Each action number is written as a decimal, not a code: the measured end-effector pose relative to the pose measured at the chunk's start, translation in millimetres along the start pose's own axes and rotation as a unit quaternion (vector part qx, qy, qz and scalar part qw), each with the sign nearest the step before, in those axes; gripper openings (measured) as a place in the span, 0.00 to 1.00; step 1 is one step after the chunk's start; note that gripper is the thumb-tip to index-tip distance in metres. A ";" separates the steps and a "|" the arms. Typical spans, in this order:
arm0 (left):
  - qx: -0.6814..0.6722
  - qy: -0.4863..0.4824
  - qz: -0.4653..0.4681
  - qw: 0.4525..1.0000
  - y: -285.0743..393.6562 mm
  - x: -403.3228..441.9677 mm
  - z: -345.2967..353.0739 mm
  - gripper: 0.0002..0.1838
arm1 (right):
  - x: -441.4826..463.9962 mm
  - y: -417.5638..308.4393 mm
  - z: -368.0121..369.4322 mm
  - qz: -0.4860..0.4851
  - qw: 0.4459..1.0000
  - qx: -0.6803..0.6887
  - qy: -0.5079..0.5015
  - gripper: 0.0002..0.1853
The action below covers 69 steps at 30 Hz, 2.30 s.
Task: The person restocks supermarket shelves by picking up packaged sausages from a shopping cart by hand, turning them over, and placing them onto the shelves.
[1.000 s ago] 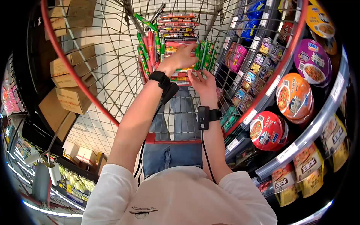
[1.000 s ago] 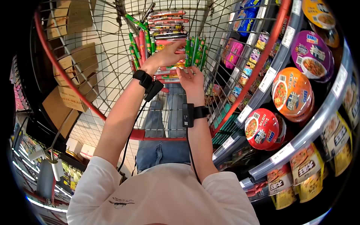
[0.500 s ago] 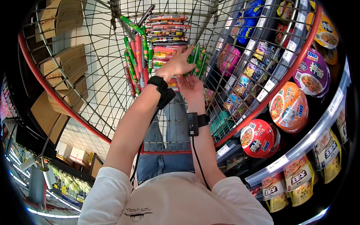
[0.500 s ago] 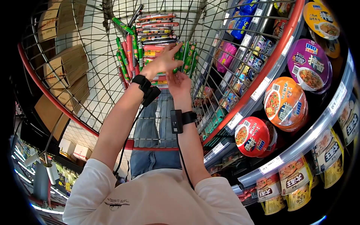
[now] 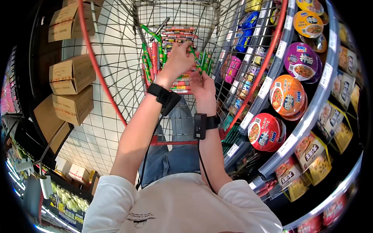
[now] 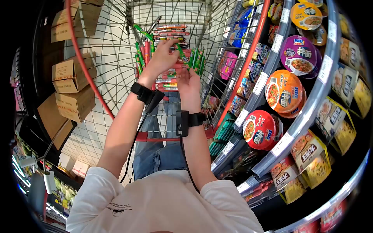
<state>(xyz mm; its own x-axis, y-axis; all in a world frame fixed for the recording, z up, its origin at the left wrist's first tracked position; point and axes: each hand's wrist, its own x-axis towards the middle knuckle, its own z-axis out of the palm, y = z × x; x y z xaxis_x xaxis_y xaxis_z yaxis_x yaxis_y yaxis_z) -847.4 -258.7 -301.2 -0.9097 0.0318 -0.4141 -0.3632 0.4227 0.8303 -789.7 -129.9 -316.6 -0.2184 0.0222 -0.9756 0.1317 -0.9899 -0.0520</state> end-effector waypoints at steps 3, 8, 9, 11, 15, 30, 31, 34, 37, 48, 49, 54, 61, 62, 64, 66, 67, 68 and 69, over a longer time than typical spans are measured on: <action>0.076 0.074 0.029 0.994 43.0 -32.7 -38.6 0.25 | -56.1 9.6 21.1 0.005 0.997 -0.015 -0.080 0.07; 0.012 0.145 0.114 0.983 85.4 -94.3 -93.6 0.22 | -128.0 23.3 25.1 -0.028 0.965 -0.035 -0.257 0.12; -0.032 0.159 0.128 0.979 93.2 -107.9 -104.4 0.21 | -147.0 28.8 21.9 -0.035 0.962 -0.032 -0.270 0.12; -0.176 0.142 0.152 0.962 110.7 -138.4 -124.1 0.16 | -189.0 37.6 13.3 -0.107 0.909 -0.107 -0.389 0.14; -0.259 0.110 0.144 0.949 143.1 -212.9 -164.8 0.16 | -257.6 50.0 -19.8 -0.170 0.844 -0.162 -0.483 0.16; -0.406 -0.164 0.299 0.848 194.9 -389.0 -221.9 0.12 | -459.4 86.6 -135.3 -0.483 0.658 -0.144 -0.559 0.17; -0.401 -0.176 0.305 0.846 197.7 -396.0 -219.2 0.12 | -468.3 85.4 -144.6 -0.494 0.649 -0.136 -0.563 0.17; -0.370 -0.197 0.349 0.838 207.9 -419.4 -209.3 0.11 | -494.2 85.1 -168.6 -0.528 0.633 -0.113 -0.554 0.17; -0.281 -0.284 0.358 0.844 216.5 -449.0 -209.8 0.11 | -516.0 91.1 -189.7 -0.561 0.627 -0.111 -0.528 0.20; -0.170 -0.478 0.392 0.768 207.0 -580.9 -115.1 0.11 | -572.2 92.4 -362.0 -0.654 0.636 -0.229 -0.338 0.21; -0.145 -0.477 0.410 0.764 202.8 -593.9 -109.9 0.10 | -579.1 97.0 -382.8 -0.660 0.647 -0.208 -0.320 0.21; -0.173 -0.525 0.347 0.758 196.8 -664.2 -86.1 0.08 | -600.5 120.6 -476.9 -0.680 0.668 -0.190 -0.236 0.19; -0.147 -0.594 0.410 0.677 188.5 -754.3 -75.8 0.17 | -635.7 166.9 -572.7 -0.687 0.666 -0.174 -0.232 0.19; -0.175 -0.604 0.404 0.665 185.3 -764.3 -75.0 0.16 | -636.5 170.8 -583.5 -0.700 0.655 -0.160 -0.236 0.19; -0.203 -0.586 0.405 0.672 177.9 -784.5 -74.9 0.16 | -648.9 181.7 -600.7 -0.704 0.658 -0.112 -0.242 0.19; -0.201 -0.581 0.410 0.674 173.8 -797.1 -75.6 0.15 | -652.9 190.8 -621.0 -0.710 0.661 -0.059 -0.234 0.19; -0.221 -0.567 0.403 0.683 170.5 -802.8 -76.6 0.15 | -652.3 194.5 -633.2 -0.722 0.659 -0.039 -0.206 0.18; -0.218 -0.574 0.402 0.680 168.1 -807.8 -78.5 0.14 | -650.4 198.8 -640.8 -0.732 0.651 0.009 -0.200 0.17; -0.204 -0.578 0.408 0.677 165.0 -812.8 -80.2 0.14 | -647.9 202.7 -646.2 -0.740 0.641 0.056 -0.193 0.16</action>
<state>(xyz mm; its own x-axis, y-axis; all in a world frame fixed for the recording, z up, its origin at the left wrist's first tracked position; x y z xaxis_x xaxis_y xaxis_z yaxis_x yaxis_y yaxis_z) -184.1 -287.4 202.4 -0.1610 0.8906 0.4253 -0.0748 -0.4407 0.8945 3.3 -254.6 167.1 -0.2495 0.9348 0.2527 -0.5631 0.0722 -0.8232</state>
